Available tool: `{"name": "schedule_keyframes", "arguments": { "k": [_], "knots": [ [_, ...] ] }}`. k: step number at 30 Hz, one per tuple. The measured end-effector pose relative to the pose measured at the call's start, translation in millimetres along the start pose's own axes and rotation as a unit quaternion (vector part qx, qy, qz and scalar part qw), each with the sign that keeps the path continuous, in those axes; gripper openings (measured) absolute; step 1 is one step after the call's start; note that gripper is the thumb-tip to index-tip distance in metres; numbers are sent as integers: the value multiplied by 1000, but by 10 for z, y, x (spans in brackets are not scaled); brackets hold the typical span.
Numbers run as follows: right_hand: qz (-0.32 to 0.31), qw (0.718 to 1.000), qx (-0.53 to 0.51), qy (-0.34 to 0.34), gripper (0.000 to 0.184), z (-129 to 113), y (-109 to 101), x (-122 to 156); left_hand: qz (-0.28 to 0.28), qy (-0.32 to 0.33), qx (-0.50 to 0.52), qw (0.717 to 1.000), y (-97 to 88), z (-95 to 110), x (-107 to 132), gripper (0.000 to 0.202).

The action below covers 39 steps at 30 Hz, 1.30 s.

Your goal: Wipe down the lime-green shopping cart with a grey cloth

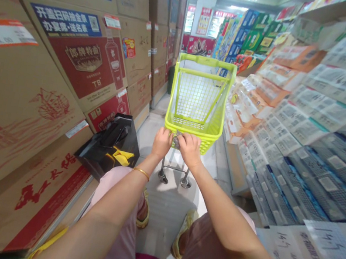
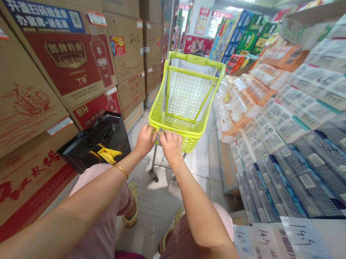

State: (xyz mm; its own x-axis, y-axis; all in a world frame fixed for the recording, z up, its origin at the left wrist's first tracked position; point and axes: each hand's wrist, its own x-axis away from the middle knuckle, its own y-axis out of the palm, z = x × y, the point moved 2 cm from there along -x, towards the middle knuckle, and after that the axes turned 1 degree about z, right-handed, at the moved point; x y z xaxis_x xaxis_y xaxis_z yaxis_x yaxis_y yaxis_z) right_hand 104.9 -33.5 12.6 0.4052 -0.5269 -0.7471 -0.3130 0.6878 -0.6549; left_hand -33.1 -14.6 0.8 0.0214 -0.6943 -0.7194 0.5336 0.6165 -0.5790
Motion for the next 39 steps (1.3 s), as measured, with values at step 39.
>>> {"name": "schedule_keyframes", "arguments": {
  "k": [39],
  "knots": [
    [-18, 999, 26, 30, 29, 216, -175, 153, -91, -44, -55, 993, 188, 422, 155, 20]
  ]
}}
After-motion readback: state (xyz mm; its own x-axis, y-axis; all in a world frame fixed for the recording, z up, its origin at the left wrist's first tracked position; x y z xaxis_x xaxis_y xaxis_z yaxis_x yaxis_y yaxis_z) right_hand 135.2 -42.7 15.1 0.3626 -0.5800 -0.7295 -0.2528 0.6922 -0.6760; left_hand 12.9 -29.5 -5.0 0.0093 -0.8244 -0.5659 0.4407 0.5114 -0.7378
